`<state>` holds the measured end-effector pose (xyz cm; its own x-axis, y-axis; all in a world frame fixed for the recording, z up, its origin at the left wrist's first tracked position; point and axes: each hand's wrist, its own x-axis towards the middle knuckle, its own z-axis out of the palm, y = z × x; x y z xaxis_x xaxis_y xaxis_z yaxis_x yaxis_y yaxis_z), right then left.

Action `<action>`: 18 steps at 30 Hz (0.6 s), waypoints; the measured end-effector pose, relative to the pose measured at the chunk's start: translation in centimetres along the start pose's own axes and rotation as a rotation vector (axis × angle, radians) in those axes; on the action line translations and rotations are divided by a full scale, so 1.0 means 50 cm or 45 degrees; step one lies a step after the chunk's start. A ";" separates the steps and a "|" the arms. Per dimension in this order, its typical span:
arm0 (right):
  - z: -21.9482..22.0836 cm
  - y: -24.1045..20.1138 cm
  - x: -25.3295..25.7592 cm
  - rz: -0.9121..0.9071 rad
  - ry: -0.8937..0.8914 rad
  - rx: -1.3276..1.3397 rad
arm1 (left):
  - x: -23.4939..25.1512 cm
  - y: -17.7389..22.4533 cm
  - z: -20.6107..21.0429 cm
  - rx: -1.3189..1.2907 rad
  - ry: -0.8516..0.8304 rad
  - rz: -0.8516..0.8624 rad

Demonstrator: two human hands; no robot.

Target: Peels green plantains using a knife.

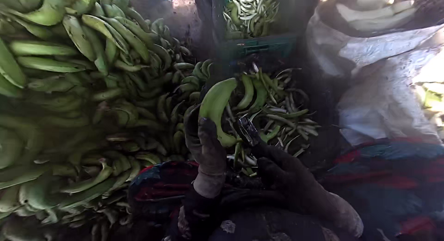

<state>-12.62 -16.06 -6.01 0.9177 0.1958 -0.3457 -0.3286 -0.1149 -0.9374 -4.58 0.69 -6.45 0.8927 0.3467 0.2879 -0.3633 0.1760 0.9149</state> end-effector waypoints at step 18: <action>-0.021 0.041 0.042 -0.153 -0.087 -0.228 | 0.083 0.046 0.083 -0.389 -0.173 -0.361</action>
<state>-11.11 -16.88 -8.62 0.9285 0.2837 -0.2395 -0.1672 -0.2564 -0.9520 -0.63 -1.29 -1.97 0.9880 0.1245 0.0909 -0.1429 0.5181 0.8433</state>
